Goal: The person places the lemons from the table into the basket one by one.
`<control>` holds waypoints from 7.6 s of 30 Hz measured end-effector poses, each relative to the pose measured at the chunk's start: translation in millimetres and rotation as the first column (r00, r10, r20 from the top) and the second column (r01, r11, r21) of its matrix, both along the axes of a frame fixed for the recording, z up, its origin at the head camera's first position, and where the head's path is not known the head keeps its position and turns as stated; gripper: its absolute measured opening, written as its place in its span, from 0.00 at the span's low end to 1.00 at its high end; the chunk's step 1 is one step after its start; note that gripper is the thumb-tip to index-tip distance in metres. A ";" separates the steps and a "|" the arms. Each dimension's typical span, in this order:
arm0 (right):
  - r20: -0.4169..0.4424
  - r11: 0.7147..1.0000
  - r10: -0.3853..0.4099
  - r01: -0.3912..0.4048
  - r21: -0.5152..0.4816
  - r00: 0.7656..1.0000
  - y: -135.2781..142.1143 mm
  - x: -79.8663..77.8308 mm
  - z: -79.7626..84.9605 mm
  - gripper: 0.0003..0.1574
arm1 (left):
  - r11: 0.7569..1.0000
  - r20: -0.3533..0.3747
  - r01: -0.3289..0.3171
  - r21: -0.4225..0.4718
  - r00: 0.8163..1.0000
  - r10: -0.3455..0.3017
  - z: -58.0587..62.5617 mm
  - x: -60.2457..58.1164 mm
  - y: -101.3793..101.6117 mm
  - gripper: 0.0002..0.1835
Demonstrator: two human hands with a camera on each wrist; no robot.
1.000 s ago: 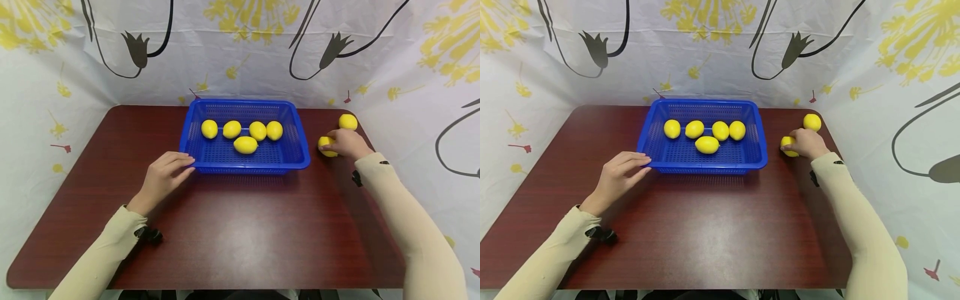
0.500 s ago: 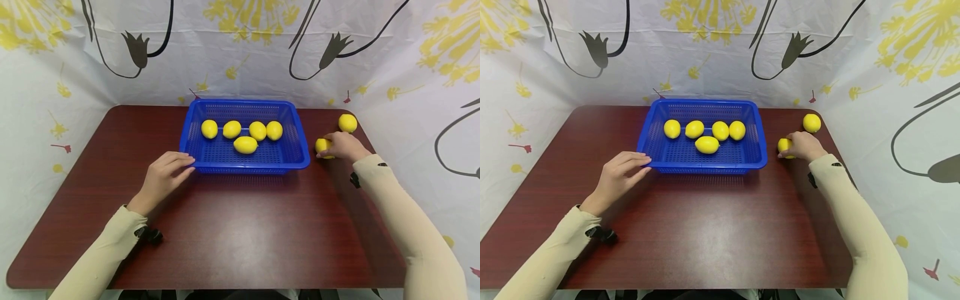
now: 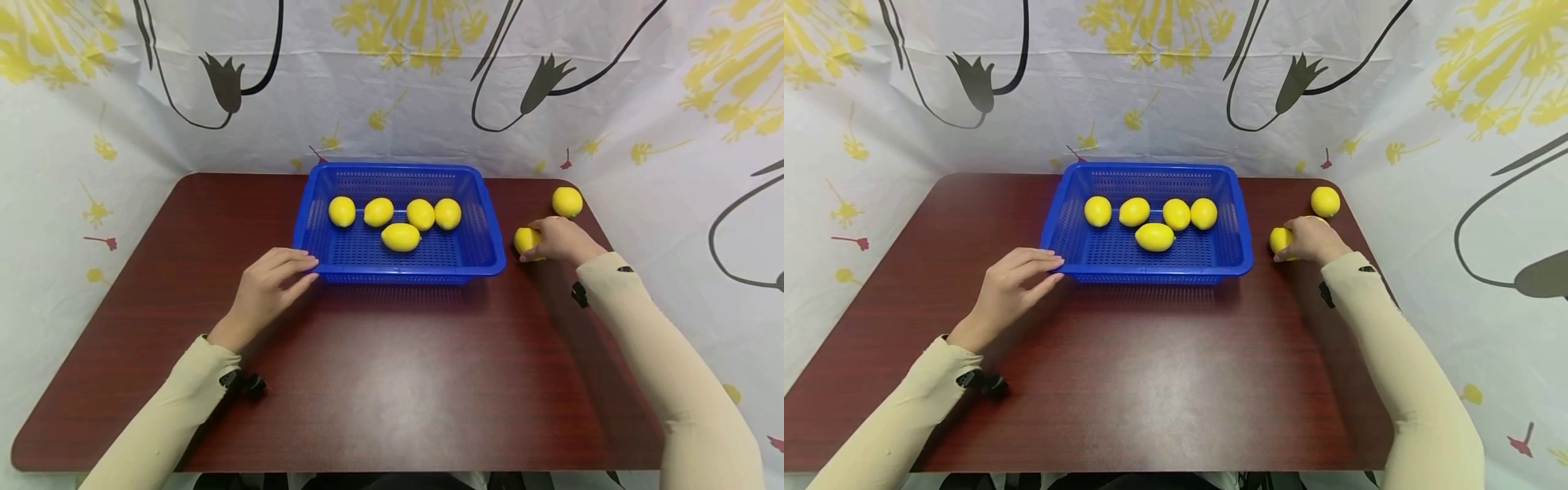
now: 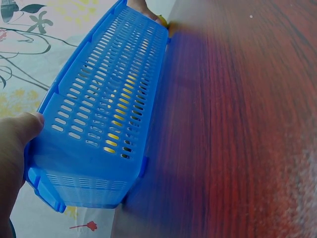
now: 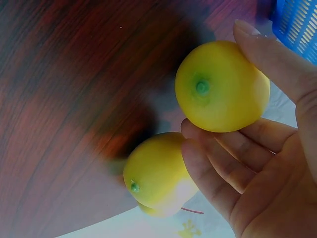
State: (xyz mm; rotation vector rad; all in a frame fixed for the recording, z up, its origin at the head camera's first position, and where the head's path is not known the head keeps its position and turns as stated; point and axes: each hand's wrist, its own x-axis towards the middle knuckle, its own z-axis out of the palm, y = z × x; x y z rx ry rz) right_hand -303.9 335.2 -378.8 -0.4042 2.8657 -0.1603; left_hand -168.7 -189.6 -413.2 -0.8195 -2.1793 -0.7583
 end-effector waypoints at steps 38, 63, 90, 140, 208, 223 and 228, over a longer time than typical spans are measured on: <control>-0.024 1.000 -0.007 0.008 0.029 1.000 -2.0 0.5 4.4 0.43 | 1.000 0.017 -0.020 -0.011 1.000 0.020 -1.0 1.3 -0.2 0.17; -0.036 0.998 0.067 -0.067 -0.005 0.997 -10.7 -6.0 49.2 0.46 | 1.000 0.008 -0.003 0.012 1.000 0.003 -1.8 0.4 0.7 0.17; -0.066 0.990 0.138 -0.136 0.030 0.988 -41.7 -6.6 112.7 0.45 | 1.000 0.004 -0.007 0.000 1.000 0.007 -2.5 0.2 0.6 0.20; -0.086 0.972 0.234 -0.236 -0.015 0.968 -108.2 -19.8 121.6 0.46 | 1.000 0.019 0.010 -0.022 1.000 -0.009 -1.4 -0.4 -1.1 0.17; -0.160 0.898 0.312 -0.346 -0.271 0.936 -249.9 -65.3 76.0 0.46 | 1.000 -0.011 0.016 0.004 1.000 -0.016 -3.7 -2.7 -1.1 0.17; -0.125 0.911 0.335 -0.355 -0.211 0.934 -279.9 -67.8 61.5 0.43 | 1.000 0.000 0.017 0.015 1.000 -0.017 -4.9 -2.9 -3.1 0.18; -0.112 0.919 0.328 -0.345 -0.191 0.938 -285.2 -69.7 54.7 0.43 | 0.999 -0.005 0.027 0.021 1.000 -0.027 -6.5 -3.8 -2.3 0.18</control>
